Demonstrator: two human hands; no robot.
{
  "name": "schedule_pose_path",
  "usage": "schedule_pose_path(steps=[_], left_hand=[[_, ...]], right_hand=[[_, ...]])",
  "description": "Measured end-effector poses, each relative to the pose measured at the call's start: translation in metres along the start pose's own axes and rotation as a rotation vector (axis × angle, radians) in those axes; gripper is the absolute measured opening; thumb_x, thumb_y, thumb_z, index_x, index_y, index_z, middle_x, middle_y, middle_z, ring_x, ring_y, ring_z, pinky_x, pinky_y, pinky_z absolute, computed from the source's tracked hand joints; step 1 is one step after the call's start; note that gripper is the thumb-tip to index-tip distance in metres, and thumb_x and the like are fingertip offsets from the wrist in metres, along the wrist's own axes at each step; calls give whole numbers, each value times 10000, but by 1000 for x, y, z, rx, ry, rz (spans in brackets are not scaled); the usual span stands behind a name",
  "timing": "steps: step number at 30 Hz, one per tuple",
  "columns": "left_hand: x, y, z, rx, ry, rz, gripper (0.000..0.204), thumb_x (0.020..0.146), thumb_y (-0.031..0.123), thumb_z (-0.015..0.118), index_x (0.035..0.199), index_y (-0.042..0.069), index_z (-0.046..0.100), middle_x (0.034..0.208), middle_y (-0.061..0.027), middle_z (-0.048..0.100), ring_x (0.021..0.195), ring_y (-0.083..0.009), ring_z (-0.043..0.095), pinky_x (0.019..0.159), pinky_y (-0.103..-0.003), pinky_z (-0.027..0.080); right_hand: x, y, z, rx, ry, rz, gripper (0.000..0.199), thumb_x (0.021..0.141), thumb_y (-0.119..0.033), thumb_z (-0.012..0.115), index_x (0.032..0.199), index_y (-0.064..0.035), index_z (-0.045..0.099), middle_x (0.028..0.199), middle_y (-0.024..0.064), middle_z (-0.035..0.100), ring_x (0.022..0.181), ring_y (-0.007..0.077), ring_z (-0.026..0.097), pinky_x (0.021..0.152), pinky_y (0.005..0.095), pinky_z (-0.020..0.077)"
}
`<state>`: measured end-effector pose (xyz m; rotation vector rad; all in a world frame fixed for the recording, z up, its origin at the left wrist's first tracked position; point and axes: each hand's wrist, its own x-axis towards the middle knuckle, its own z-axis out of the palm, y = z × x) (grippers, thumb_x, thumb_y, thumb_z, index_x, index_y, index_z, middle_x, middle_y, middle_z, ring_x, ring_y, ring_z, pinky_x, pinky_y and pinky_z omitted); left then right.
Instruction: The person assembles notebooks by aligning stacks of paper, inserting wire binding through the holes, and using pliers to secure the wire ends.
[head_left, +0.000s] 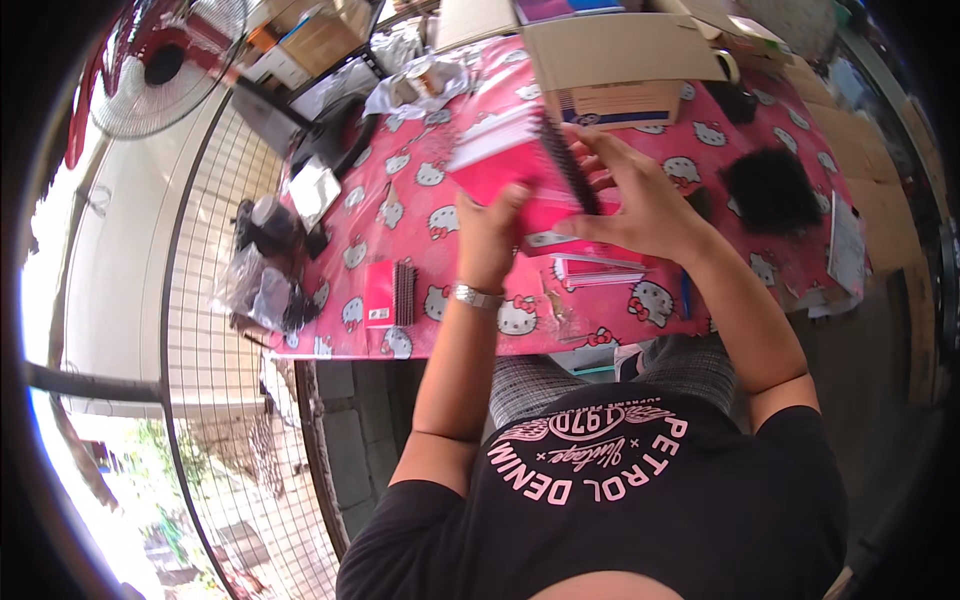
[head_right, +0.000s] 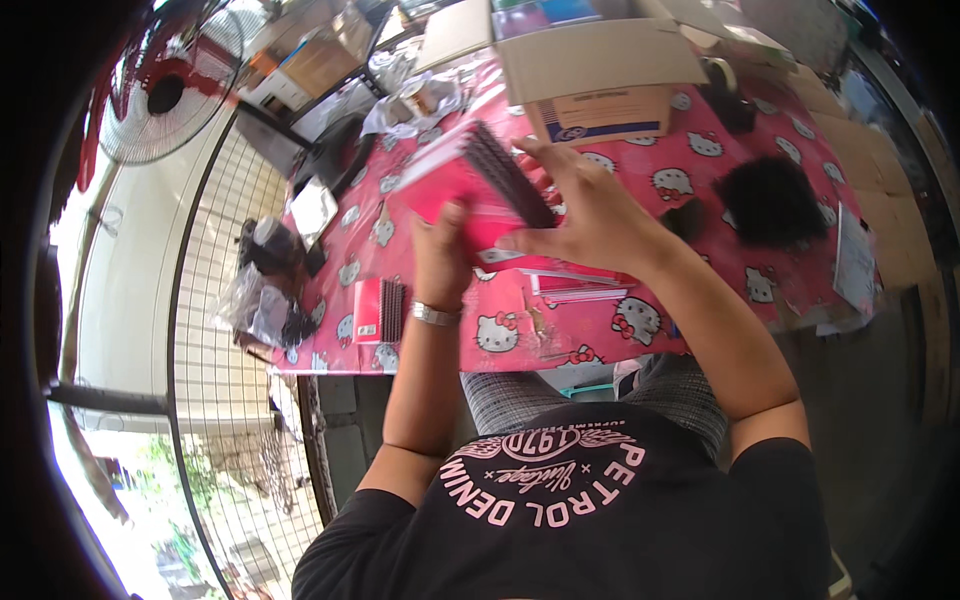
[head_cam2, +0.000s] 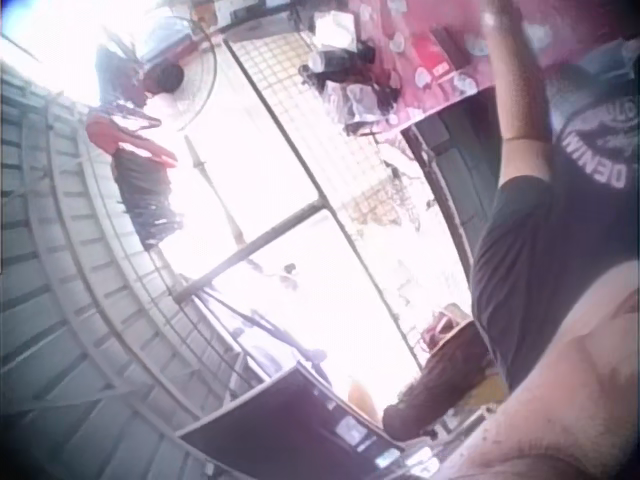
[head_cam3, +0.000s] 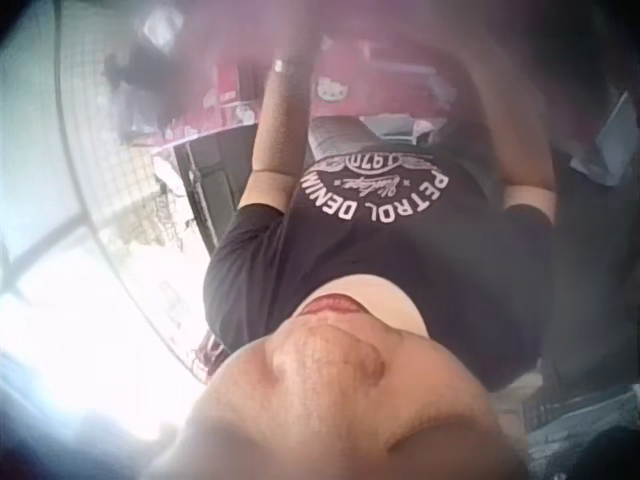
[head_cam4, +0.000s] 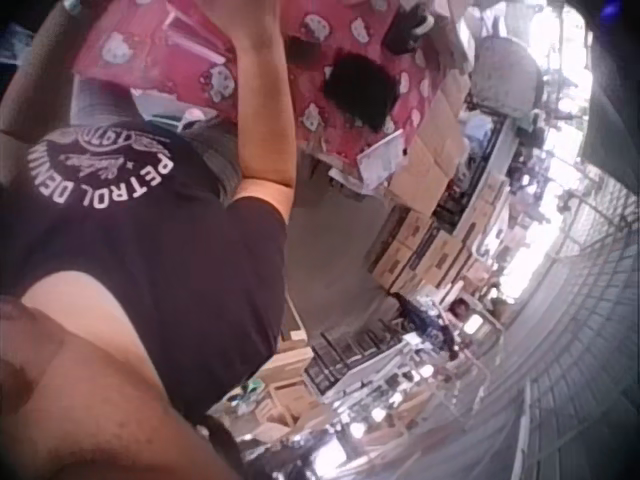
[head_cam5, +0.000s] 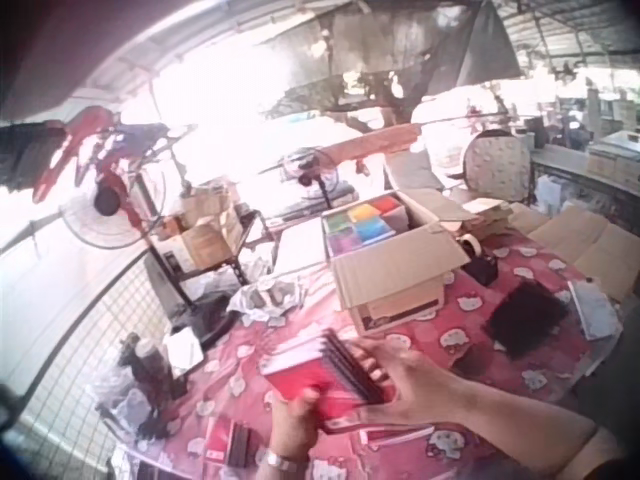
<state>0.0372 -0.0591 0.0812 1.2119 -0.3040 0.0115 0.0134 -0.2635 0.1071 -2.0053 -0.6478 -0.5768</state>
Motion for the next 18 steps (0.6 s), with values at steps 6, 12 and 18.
schedule_pose_path(steps=[6,12,18], left_hand=[[-5,27,-179,141,206,-499,682,920,613,611,1231,6,622,980,-119,718,829,-196,713,733,-329,595],[2,17,-348,977,384,-760,1085,858,870,311,1107,-123,672,975,-271,706,983,-363,690,882,-472,508],[-26,5,-443,1616,230,-622,1022,880,828,362,1188,-113,613,964,-345,669,922,-445,672,791,-493,516]], right_hand=[[29,-23,171,319,-369,556,718,812,-342,811,1313,84,521,1040,170,713,924,250,711,826,339,567],[27,-3,356,624,-376,938,634,770,-319,852,1186,77,584,960,141,706,800,190,695,681,335,570],[34,-41,393,563,-480,1034,589,750,-329,852,1085,93,614,976,187,699,777,223,695,670,360,568]])
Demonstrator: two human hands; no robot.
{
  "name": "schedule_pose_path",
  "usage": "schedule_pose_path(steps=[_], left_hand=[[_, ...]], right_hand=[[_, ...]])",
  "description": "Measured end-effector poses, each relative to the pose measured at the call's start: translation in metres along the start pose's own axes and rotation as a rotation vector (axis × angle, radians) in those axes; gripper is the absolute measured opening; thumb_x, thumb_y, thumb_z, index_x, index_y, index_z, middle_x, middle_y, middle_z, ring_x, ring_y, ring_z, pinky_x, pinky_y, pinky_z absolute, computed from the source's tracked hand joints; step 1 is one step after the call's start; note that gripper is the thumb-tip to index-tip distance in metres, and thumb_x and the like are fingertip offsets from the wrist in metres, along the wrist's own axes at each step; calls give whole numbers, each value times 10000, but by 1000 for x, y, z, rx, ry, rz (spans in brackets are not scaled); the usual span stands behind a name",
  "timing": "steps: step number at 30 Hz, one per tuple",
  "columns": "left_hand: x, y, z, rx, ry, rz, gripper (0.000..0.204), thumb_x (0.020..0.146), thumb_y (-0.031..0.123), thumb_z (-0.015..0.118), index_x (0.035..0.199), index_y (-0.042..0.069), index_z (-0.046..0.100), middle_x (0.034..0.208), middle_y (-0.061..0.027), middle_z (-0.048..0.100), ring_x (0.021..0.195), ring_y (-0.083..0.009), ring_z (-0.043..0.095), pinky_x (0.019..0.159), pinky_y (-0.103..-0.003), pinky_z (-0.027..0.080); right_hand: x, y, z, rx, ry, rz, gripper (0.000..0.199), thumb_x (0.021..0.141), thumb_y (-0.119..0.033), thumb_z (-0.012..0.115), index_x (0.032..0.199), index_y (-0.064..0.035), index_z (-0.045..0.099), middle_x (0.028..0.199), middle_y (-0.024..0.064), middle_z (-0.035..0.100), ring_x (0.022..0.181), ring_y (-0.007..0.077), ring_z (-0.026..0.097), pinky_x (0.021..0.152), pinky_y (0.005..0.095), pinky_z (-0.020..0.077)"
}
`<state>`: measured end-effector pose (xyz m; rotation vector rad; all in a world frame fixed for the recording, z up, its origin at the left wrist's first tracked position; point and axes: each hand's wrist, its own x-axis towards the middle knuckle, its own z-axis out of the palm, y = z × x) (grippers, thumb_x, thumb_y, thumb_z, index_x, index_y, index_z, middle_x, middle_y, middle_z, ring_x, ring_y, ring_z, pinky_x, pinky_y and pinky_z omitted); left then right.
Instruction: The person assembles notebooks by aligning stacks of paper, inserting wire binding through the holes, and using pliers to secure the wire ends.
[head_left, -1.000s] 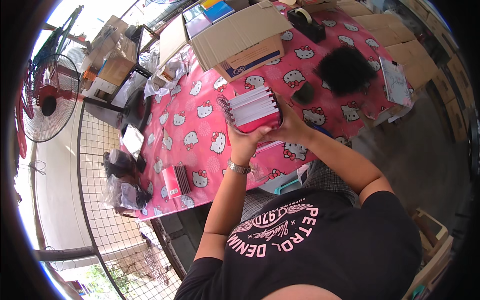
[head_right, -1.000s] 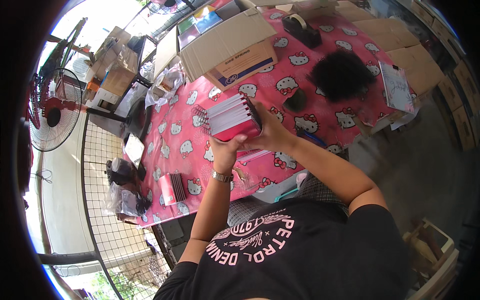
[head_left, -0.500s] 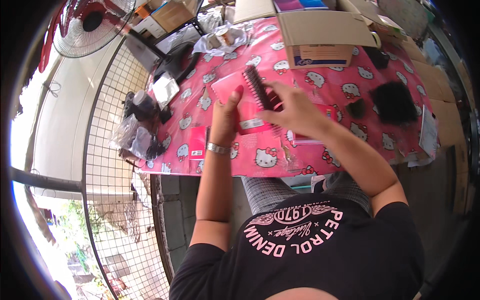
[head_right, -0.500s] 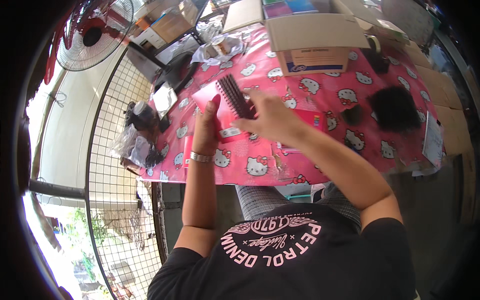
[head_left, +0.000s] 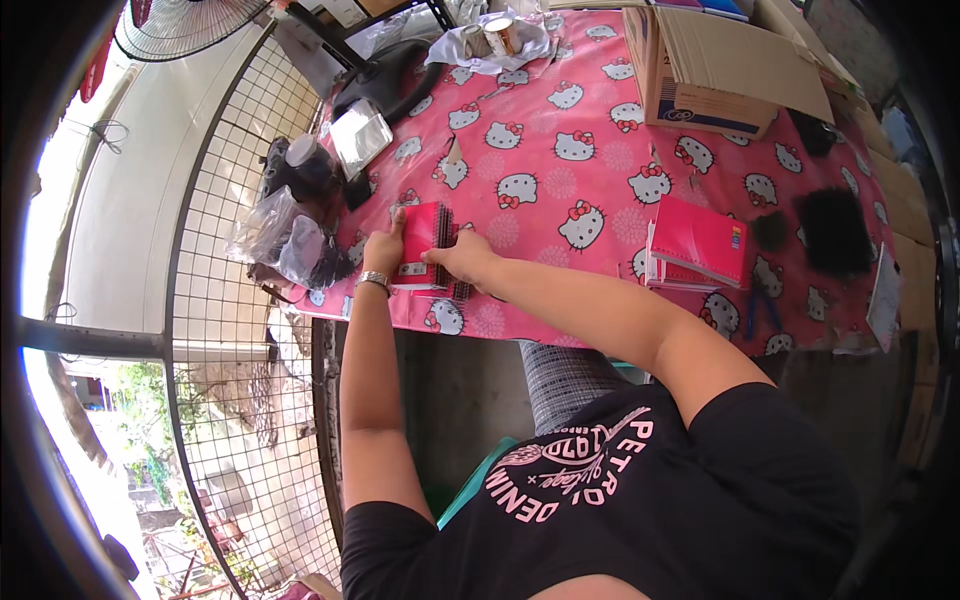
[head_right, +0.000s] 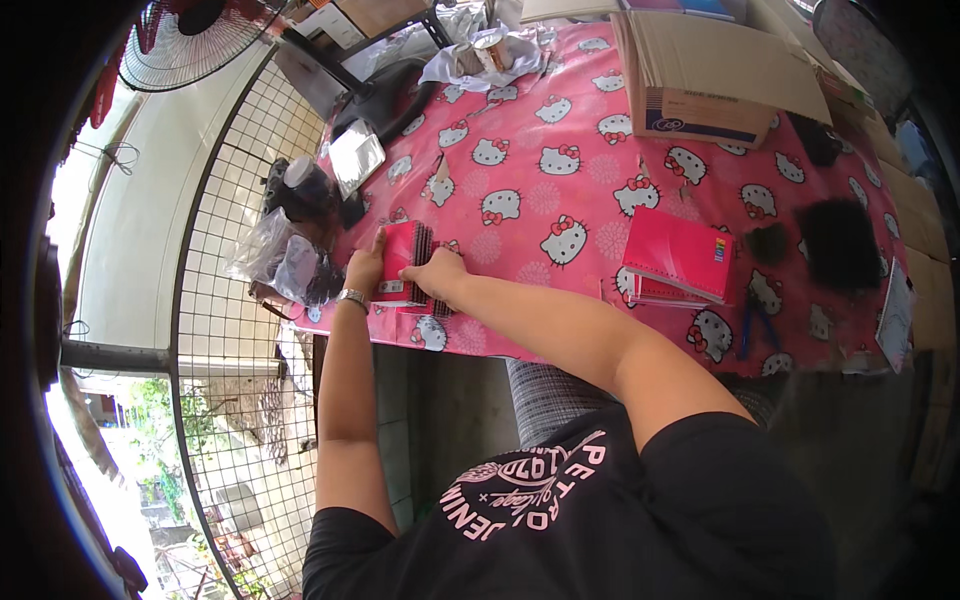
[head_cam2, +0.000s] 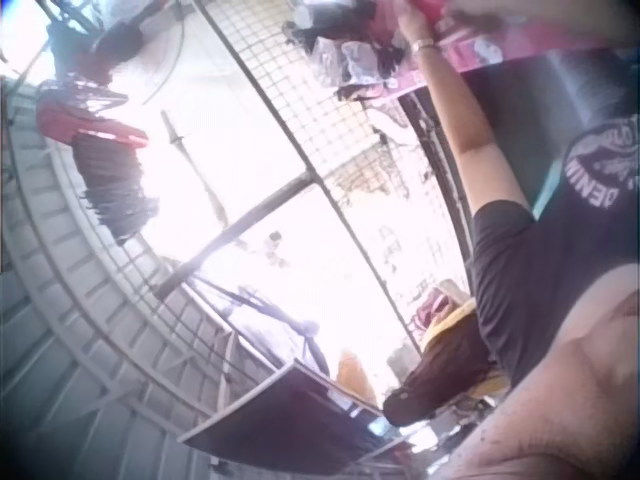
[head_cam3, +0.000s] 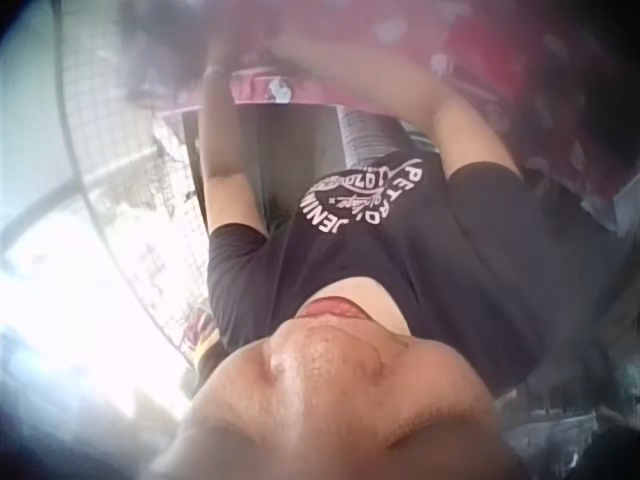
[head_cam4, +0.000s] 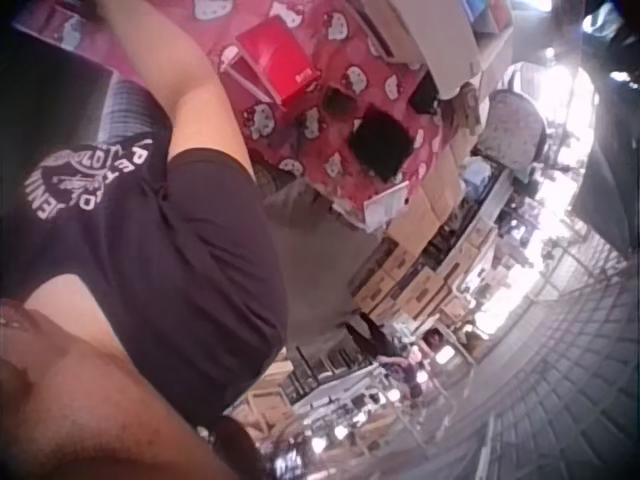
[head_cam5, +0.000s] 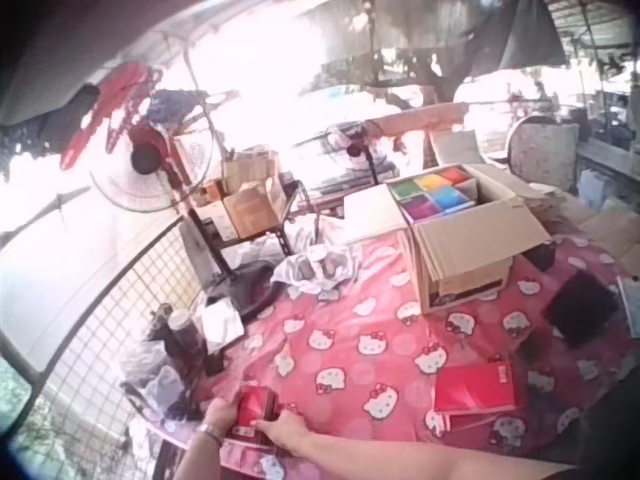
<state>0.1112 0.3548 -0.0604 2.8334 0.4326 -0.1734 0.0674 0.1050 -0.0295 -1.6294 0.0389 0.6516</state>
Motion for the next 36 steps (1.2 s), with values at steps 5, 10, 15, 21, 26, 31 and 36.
schedule_pose_path(steps=[5,10,15,21,26,31,36], left_hand=[[-15,35,7,-65,33,-11,1048,845,875,322,974,-91,704,907,-394,636,956,-523,637,842,-549,485],[-24,51,1,-127,41,-56,1034,825,881,371,879,-93,712,864,-373,645,925,-507,647,822,-549,484],[-25,27,7,-100,88,10,1023,819,875,406,861,-102,706,848,-363,648,905,-508,648,807,-546,481],[-17,51,16,-502,-112,-139,787,923,718,478,1164,-9,661,884,-183,710,789,-307,682,756,-409,529],[-24,33,4,-704,-274,-241,740,940,683,511,1193,6,673,992,-99,709,817,-199,660,723,-369,554],[-33,72,-10,-761,-366,-297,840,919,734,477,1183,-41,665,1007,-141,714,868,-224,677,766,-357,552],[-37,41,-14,-862,-271,-273,801,972,696,404,1248,-20,635,1237,-164,655,1066,-264,644,918,-381,521]], right_hand=[[-4,2,-2,-176,56,-18,737,752,-452,806,1154,122,577,1119,296,663,1071,378,664,930,418,521],[-9,8,-4,-254,194,-109,725,743,-457,783,1083,158,607,1060,333,668,1036,398,679,909,434,539],[-17,1,-13,-155,-57,-83,775,814,-495,724,1227,132,533,1136,295,658,1054,357,672,917,404,524],[-7,33,-4,389,21,108,896,912,-532,594,1472,94,280,1410,306,470,1314,354,502,1087,406,403],[-29,-17,36,248,18,348,1180,881,-686,544,1551,34,-109,1637,281,10,1507,430,149,1206,493,226],[-21,-20,20,201,8,422,1228,837,-742,558,1560,31,-65,1644,261,-27,1514,420,126,1178,541,272],[-31,-27,7,136,-158,334,1180,850,-667,617,1566,36,-3,1639,276,5,1522,399,109,1200,503,247]])
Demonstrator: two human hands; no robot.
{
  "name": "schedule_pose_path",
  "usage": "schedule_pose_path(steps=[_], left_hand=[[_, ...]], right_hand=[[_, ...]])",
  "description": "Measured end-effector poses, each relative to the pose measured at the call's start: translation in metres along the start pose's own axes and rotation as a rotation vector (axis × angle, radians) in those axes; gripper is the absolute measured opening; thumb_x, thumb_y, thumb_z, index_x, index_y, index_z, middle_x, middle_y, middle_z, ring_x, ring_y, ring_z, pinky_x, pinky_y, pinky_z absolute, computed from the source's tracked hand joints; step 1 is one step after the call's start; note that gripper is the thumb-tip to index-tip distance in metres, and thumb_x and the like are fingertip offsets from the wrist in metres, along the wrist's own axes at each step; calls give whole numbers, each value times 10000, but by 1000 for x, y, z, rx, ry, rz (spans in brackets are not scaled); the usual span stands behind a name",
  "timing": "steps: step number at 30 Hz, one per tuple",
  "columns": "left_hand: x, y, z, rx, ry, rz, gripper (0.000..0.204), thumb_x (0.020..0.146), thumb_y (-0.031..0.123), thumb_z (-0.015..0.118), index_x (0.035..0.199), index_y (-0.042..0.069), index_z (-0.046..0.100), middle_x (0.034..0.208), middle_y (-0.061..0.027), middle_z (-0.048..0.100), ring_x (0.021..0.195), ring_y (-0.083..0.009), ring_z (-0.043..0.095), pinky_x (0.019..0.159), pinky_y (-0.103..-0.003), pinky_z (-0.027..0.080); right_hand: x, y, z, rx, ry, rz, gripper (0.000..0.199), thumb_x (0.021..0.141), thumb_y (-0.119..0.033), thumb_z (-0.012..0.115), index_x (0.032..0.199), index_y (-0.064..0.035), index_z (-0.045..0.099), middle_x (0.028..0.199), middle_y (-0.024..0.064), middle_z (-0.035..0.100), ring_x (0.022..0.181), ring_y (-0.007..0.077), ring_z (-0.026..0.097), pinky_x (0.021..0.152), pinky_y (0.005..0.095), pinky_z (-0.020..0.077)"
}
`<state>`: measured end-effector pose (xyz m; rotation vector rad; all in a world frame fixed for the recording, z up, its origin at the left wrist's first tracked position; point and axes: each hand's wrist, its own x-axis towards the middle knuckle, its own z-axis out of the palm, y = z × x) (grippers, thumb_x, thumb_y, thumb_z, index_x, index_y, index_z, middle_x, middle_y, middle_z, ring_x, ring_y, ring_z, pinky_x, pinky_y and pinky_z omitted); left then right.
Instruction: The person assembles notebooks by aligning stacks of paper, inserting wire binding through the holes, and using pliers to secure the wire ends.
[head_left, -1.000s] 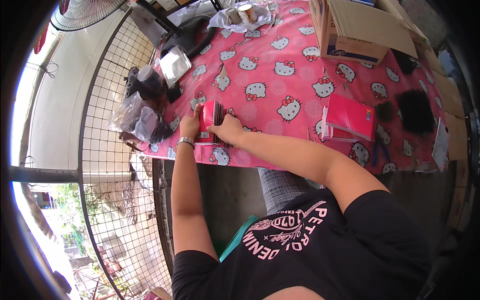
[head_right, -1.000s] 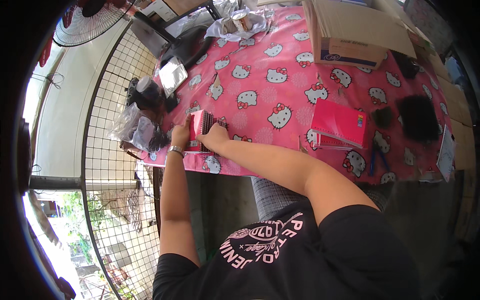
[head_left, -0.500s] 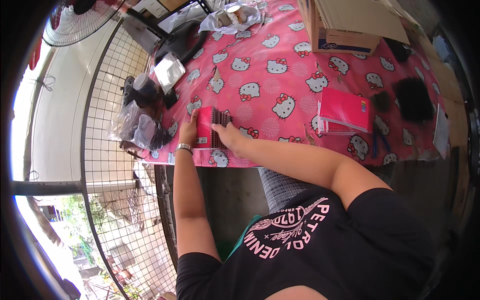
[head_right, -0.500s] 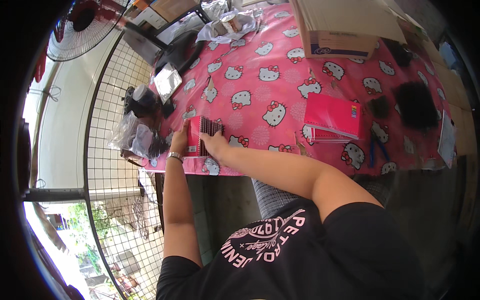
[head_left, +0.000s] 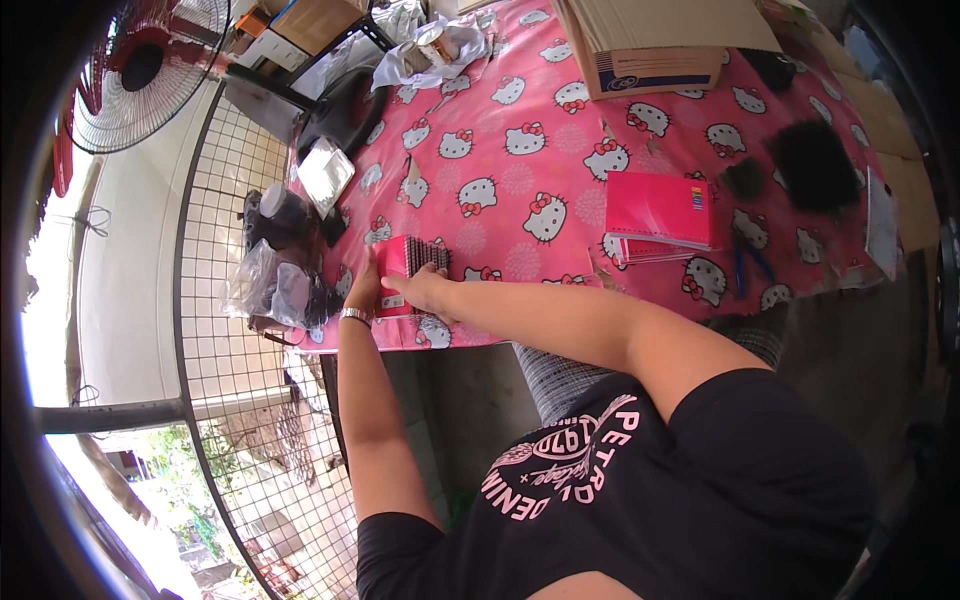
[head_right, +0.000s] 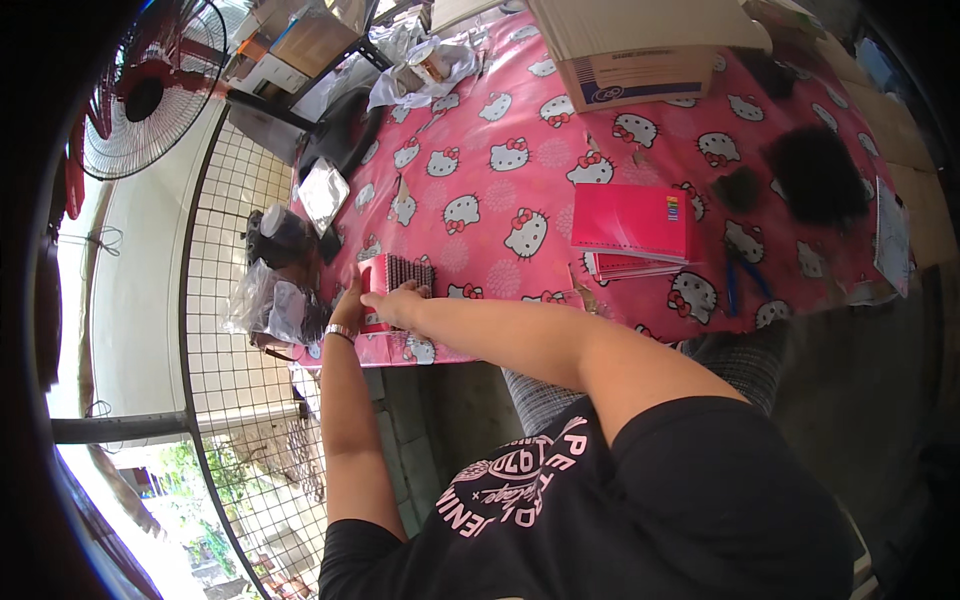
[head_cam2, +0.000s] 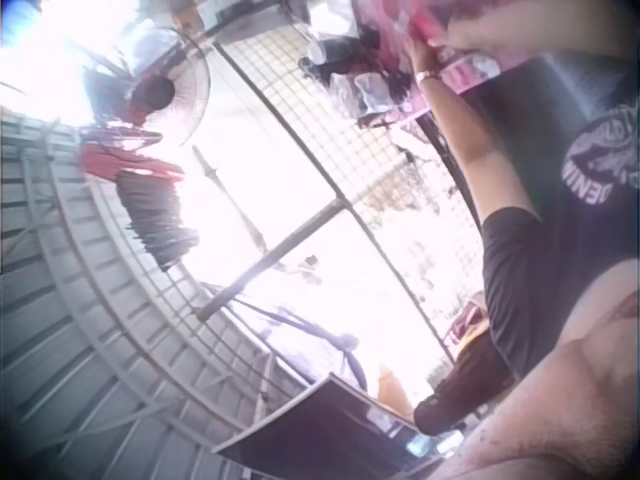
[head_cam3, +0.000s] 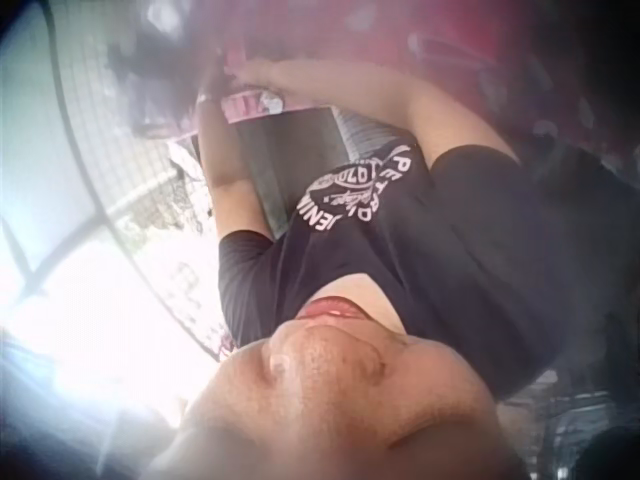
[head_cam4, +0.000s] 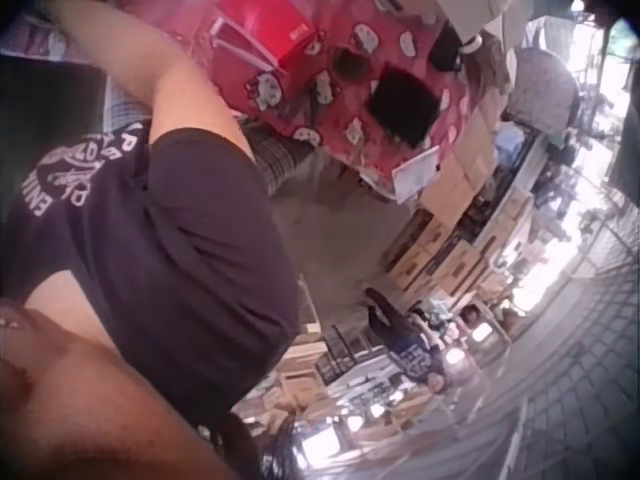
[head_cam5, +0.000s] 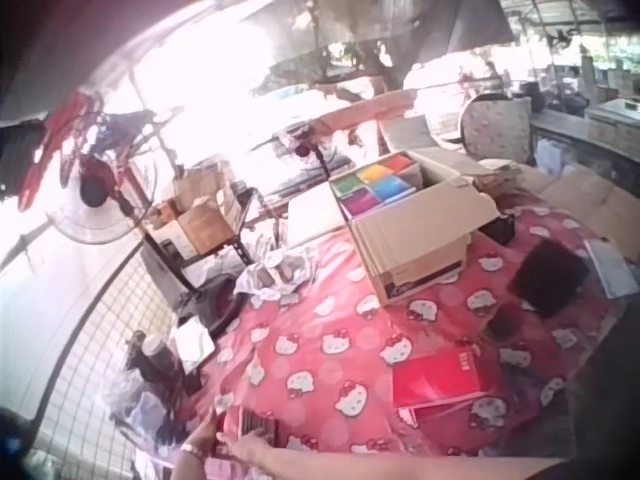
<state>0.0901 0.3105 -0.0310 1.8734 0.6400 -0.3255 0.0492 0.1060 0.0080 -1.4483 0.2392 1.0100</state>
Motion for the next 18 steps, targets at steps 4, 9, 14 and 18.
schedule_pose_path(steps=[4,9,14,18], left_hand=[[-39,-10,-2,306,477,507,647,996,594,477,1257,9,571,1156,-157,635,1040,-289,618,925,-394,484],[-147,-53,69,585,700,576,662,802,489,811,1102,9,467,953,-108,510,854,-276,532,829,-410,468],[-127,-87,97,398,645,605,431,870,343,783,1020,6,560,803,-61,550,704,-196,529,676,-351,485],[-136,-69,113,225,620,594,311,991,283,641,873,-1,591,623,-59,564,527,-166,526,523,-325,450]], right_hand=[[-75,5,-90,-311,-27,-771,929,915,-454,656,1544,62,207,1612,296,173,1524,364,144,1227,389,162],[-194,34,-327,25,817,-1278,342,985,-184,571,1296,-50,618,1286,92,633,1138,166,602,995,287,460],[-249,193,-571,-834,1747,-546,404,949,-362,637,1226,-68,651,1169,197,677,1111,361,639,922,435,503],[-228,257,-578,-1140,1804,-279,441,919,-347,674,1268,-86,605,1166,184,635,1080,373,615,916,437,512]])
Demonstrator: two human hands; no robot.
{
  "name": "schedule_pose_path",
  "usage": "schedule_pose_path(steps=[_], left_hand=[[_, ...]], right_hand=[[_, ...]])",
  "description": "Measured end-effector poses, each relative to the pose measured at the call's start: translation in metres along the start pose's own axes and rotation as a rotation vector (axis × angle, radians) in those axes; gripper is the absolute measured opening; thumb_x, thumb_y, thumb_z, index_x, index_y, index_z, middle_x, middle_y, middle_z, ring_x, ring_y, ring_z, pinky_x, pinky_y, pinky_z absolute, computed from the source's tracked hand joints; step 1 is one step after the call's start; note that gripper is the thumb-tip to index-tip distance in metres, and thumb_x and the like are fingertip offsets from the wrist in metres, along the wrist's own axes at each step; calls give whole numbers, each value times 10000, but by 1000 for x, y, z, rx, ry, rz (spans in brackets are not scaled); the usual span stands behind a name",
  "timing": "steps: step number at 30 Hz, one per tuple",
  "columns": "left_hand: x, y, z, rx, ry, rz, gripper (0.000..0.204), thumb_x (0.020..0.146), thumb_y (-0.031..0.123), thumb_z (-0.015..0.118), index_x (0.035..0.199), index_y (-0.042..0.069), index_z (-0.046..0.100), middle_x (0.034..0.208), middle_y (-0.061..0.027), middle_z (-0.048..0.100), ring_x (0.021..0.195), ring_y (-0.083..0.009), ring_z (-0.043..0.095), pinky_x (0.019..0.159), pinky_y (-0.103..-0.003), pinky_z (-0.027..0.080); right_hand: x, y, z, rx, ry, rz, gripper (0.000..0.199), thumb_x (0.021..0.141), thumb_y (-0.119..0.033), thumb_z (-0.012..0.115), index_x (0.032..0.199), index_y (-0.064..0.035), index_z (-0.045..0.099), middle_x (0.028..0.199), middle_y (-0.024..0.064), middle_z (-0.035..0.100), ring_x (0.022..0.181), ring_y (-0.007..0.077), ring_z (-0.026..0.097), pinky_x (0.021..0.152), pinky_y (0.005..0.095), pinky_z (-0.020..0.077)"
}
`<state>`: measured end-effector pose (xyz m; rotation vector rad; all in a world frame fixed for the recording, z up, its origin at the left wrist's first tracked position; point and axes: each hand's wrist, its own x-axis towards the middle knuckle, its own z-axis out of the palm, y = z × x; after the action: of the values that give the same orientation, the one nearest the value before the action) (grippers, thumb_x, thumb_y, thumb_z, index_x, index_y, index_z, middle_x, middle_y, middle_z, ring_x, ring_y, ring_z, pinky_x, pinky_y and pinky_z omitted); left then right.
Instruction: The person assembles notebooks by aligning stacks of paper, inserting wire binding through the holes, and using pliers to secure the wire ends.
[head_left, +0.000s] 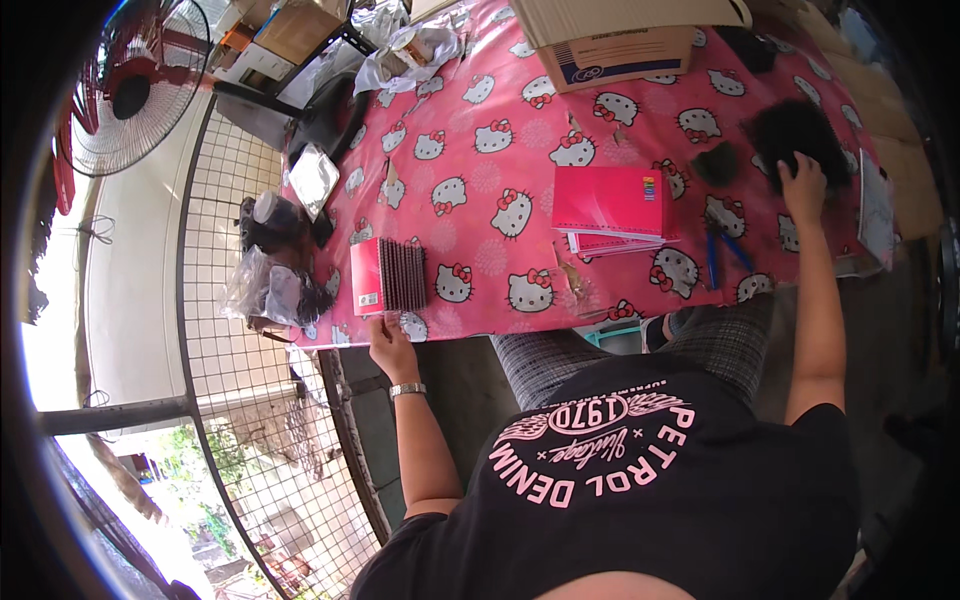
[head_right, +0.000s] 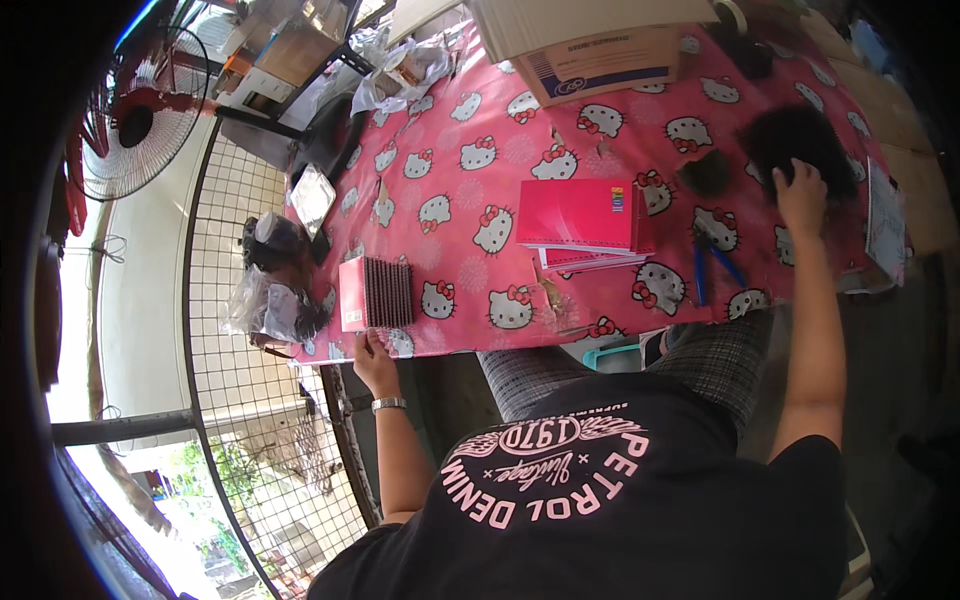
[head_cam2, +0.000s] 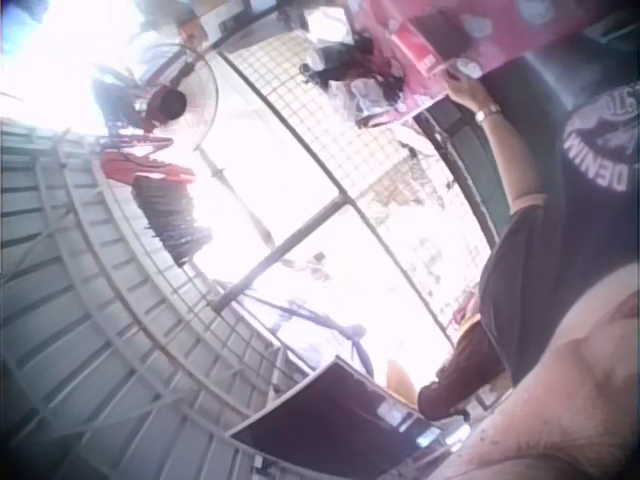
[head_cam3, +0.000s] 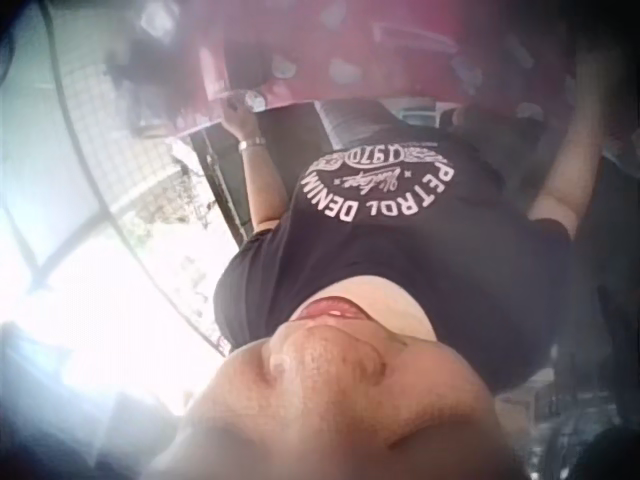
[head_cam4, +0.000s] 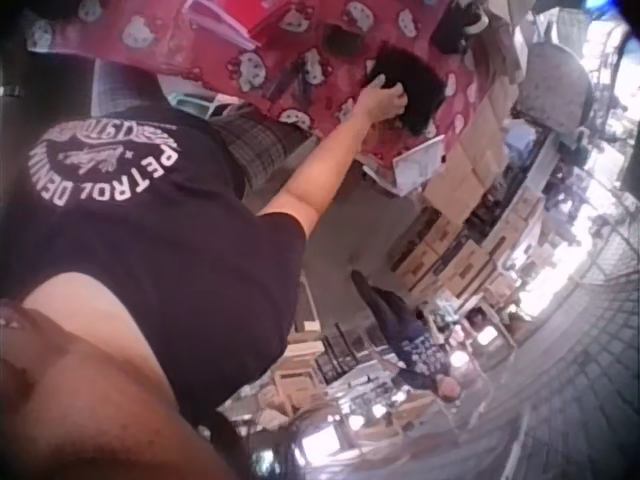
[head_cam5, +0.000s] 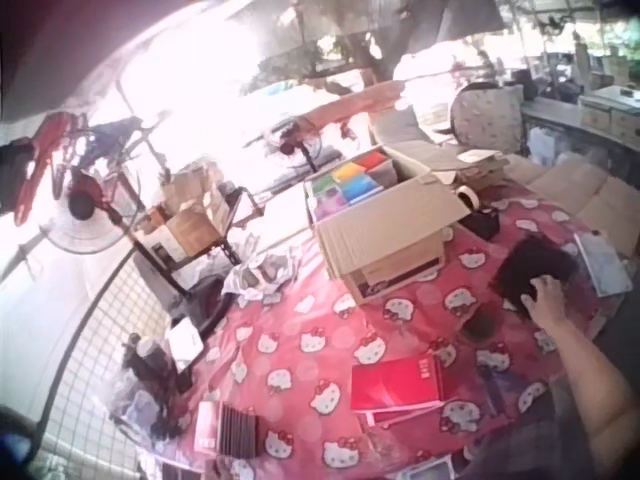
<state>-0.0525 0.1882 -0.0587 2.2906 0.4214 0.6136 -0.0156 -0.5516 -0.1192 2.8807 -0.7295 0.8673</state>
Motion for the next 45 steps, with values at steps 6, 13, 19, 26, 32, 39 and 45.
schedule_pose_path(steps=[6,13,19,26,32,39,45], left_hand=[[-3,4,7,285,66,30,353,955,333,684,911,-15,642,718,-88,661,649,-183,641,625,-338,509],[-1,-31,15,169,-14,-105,433,943,405,680,988,-26,688,821,-115,715,719,-228,666,704,-358,523],[-25,-48,29,178,-29,-68,468,999,435,587,1089,-16,672,879,-124,705,721,-210,663,690,-360,528],[-13,-70,27,-32,1,-222,430,1055,361,492,1031,-42,639,888,-129,712,726,-211,677,637,-331,541],[-60,-26,49,659,248,-140,614,985,470,567,1375,2,496,1384,-211,532,1283,-337,481,1061,-487,400],[-88,231,108,24,-306,971,469,861,265,735,1284,111,602,1366,-155,531,1271,-366,483,1072,-484,388],[-65,272,139,151,-628,1325,295,811,113,676,1106,124,662,1114,-35,671,1004,-240,653,828,-370,551]], right_hand=[[3,-13,-13,-29,-41,-133,283,907,-210,686,1143,-82,596,1036,143,600,981,354,614,844,431,529],[29,11,-12,323,19,-22,173,953,-146,606,1074,-23,609,988,206,643,947,405,638,836,470,513],[28,10,-60,699,-30,282,328,1030,-299,525,1223,-51,619,1118,174,690,1013,311,686,887,387,517],[-3,-39,-113,955,-212,492,337,1046,-330,524,1217,-50,599,943,99,677,943,170,688,824,317,534],[-20,-37,-120,1337,23,250,224,1058,-158,461,1198,-21,570,1058,88,647,973,165,669,843,304,542],[-33,-153,-165,1164,13,-201,338,1009,-124,548,1336,-85,620,1088,126,668,961,178,635,803,304,513],[-42,-174,-185,1228,-182,-201,321,932,-49,653,1251,-77,675,958,105,641,786,197,637,701,316,521]])
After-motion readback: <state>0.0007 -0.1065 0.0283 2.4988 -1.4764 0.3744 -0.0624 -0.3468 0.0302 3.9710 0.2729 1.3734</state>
